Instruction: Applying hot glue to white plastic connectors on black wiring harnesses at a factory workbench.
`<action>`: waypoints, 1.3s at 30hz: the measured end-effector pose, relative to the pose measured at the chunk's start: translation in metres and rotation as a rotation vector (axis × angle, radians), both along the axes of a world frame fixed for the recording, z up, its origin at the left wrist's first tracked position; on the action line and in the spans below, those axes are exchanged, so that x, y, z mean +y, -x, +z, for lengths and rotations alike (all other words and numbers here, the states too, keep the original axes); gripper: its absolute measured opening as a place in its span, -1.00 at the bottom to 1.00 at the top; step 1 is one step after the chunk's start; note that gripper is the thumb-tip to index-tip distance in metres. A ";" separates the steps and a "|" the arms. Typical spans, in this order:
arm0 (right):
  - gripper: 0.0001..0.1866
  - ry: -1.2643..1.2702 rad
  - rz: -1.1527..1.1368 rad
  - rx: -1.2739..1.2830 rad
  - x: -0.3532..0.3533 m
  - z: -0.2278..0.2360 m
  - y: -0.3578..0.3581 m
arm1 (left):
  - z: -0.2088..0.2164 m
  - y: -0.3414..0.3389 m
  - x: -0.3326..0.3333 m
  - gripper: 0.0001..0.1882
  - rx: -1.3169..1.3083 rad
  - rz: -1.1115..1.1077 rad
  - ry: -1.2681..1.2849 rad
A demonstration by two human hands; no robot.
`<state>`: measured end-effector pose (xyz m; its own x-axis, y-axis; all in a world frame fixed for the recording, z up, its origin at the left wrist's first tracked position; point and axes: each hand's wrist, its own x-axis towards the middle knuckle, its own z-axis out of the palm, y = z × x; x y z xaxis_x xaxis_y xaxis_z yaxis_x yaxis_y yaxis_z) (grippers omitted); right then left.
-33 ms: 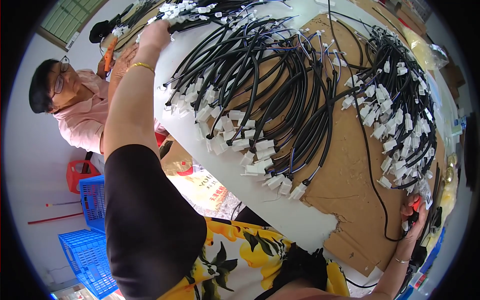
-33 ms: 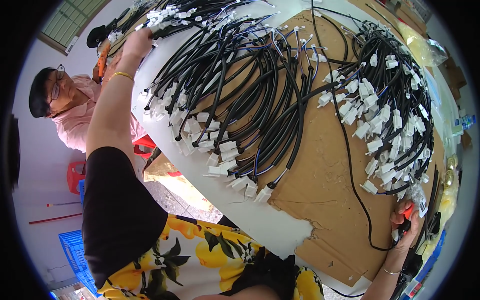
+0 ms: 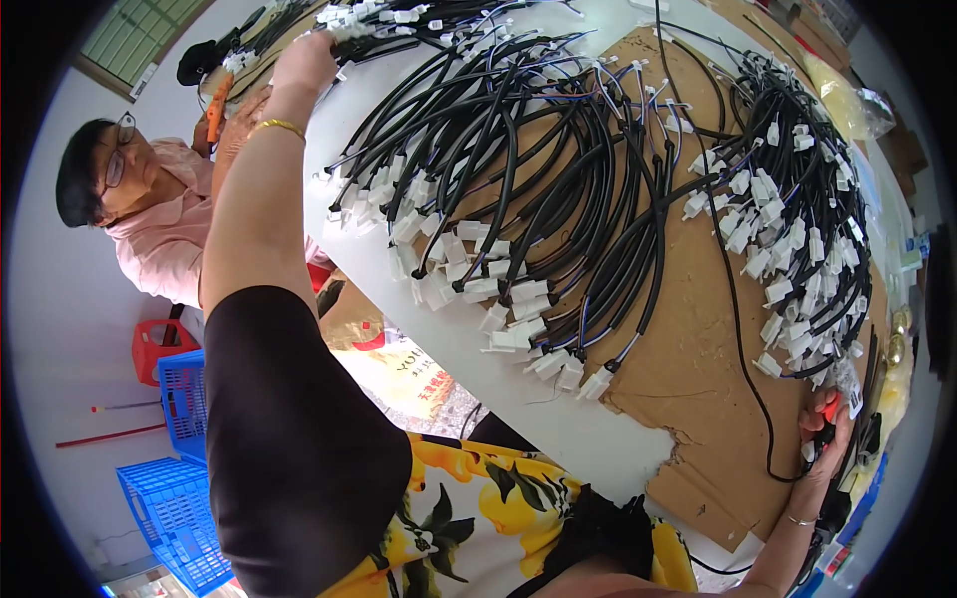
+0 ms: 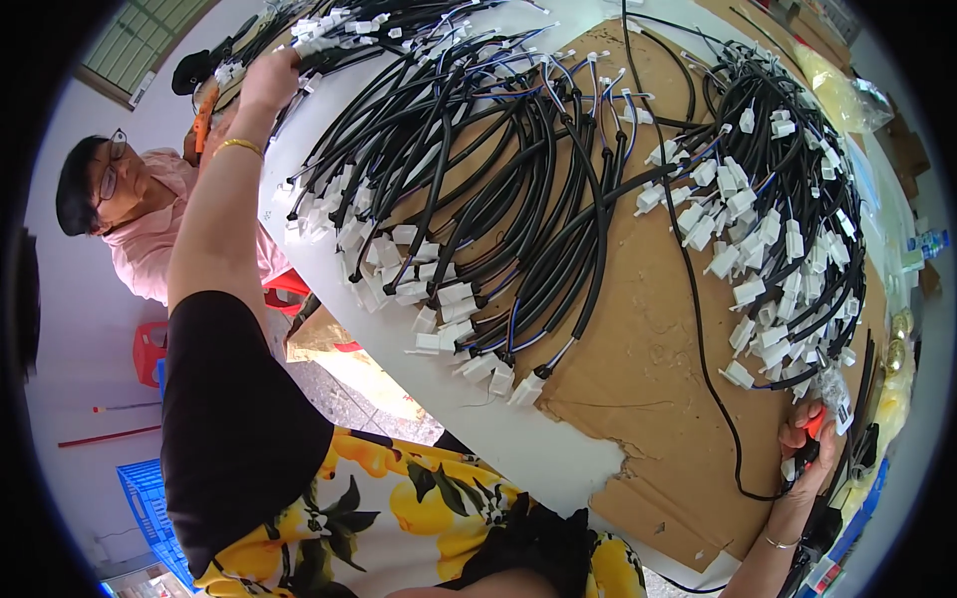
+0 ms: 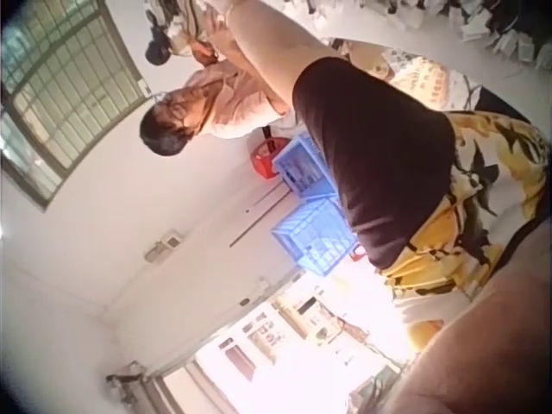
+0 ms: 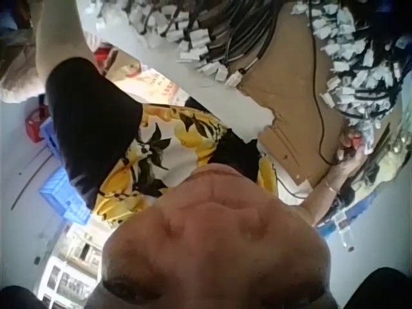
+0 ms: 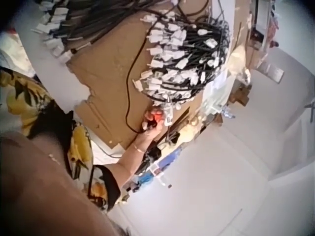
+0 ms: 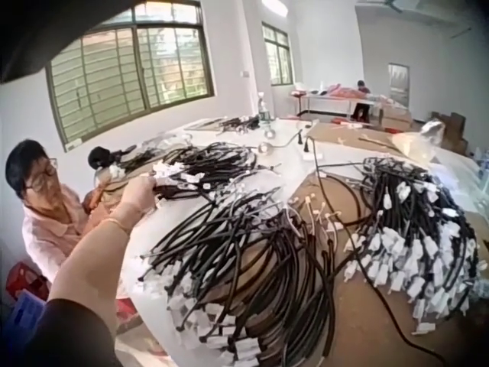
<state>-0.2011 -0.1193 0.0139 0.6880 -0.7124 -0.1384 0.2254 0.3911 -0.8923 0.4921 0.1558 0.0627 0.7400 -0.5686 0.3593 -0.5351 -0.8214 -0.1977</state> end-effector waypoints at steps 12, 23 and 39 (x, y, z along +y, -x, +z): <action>-0.69 0.008 -0.105 0.001 -0.003 -0.006 0.007 | 0.016 -0.042 -0.029 -0.86 -0.317 -0.080 0.142; -0.68 -0.009 -0.111 0.000 0.004 0.000 -0.001 | 0.002 -0.034 -0.017 -0.82 -0.135 -0.160 0.029; -0.71 0.033 -0.061 0.002 0.001 0.001 0.001 | -0.066 -0.007 -0.035 -0.81 -0.106 -0.460 -0.134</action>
